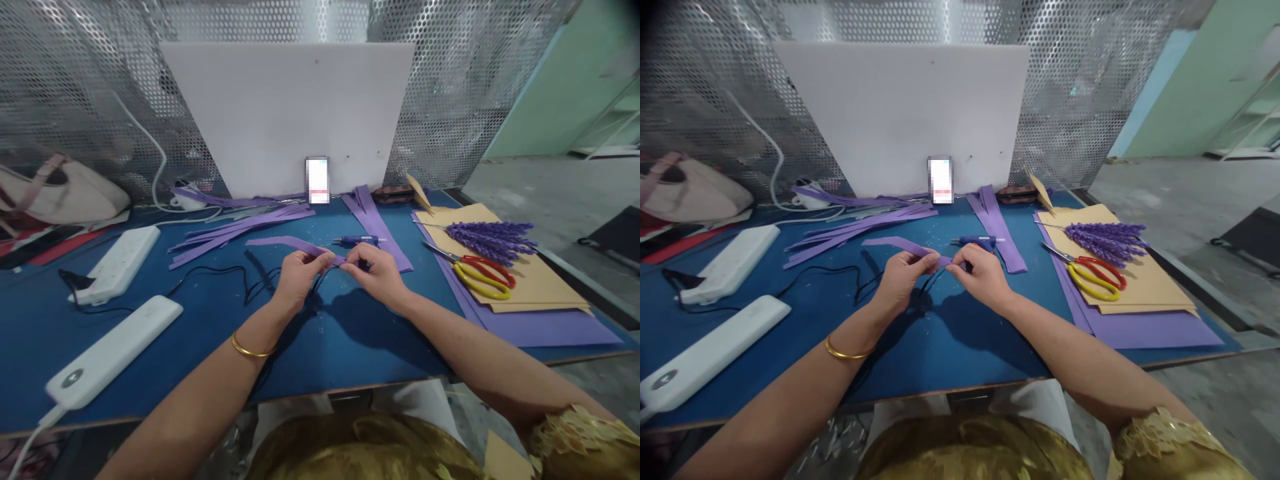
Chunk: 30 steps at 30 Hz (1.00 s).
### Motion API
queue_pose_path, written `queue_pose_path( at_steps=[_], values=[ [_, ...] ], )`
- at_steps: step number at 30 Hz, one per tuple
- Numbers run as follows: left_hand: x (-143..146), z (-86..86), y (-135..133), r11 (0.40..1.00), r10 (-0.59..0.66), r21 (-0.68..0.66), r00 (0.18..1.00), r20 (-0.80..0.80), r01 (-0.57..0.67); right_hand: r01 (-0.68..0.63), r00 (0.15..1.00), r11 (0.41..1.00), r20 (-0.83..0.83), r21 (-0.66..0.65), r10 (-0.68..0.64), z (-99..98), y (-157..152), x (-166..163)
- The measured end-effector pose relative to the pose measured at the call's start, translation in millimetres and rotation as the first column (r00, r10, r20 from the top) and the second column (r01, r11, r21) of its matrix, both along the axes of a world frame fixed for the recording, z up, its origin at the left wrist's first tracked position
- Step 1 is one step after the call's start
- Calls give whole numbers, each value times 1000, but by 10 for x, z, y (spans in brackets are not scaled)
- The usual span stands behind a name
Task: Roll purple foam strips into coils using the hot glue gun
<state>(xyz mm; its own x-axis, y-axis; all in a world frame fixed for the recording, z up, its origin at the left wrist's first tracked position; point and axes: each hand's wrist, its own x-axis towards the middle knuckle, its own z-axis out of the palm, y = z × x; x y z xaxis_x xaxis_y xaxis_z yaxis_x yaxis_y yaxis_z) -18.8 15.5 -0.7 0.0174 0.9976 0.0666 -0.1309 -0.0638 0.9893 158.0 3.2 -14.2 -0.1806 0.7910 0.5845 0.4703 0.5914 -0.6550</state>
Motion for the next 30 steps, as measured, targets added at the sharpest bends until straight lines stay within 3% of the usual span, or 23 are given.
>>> queue_pose_path(
  at_steps=[5, 14, 19, 23, 26, 30],
  values=[
    [9, -9, -25, 998, -50, 29, 999, -17, 50, -45, 999, 999, -2, 20, 45, -4, -3, -2],
    [-12, 2, 61, 988, 131, -109, 974, 186, -112, 5, 1000, 1000, 23, -12, -4, 8, 26, 34],
    [-258, 74, 250, 964, 250, -176, 897, 365, -197, 15, 999, 998, 45, -63, -12, -1, 49, 54],
    [-423, 105, 385, 924, 379, -201, 835, 398, -324, 17, 999, 995, 46, -94, -12, -16, 37, 34],
    [-371, 74, 357, 943, 333, -127, 880, 337, -308, 34, 999, 996, 35, -88, -31, -14, 18, 16],
    [-129, 8, 162, 985, 80, -166, 980, 183, -49, 62, 998, 998, 28, -22, -62, -9, 4, 3]
  ],
)
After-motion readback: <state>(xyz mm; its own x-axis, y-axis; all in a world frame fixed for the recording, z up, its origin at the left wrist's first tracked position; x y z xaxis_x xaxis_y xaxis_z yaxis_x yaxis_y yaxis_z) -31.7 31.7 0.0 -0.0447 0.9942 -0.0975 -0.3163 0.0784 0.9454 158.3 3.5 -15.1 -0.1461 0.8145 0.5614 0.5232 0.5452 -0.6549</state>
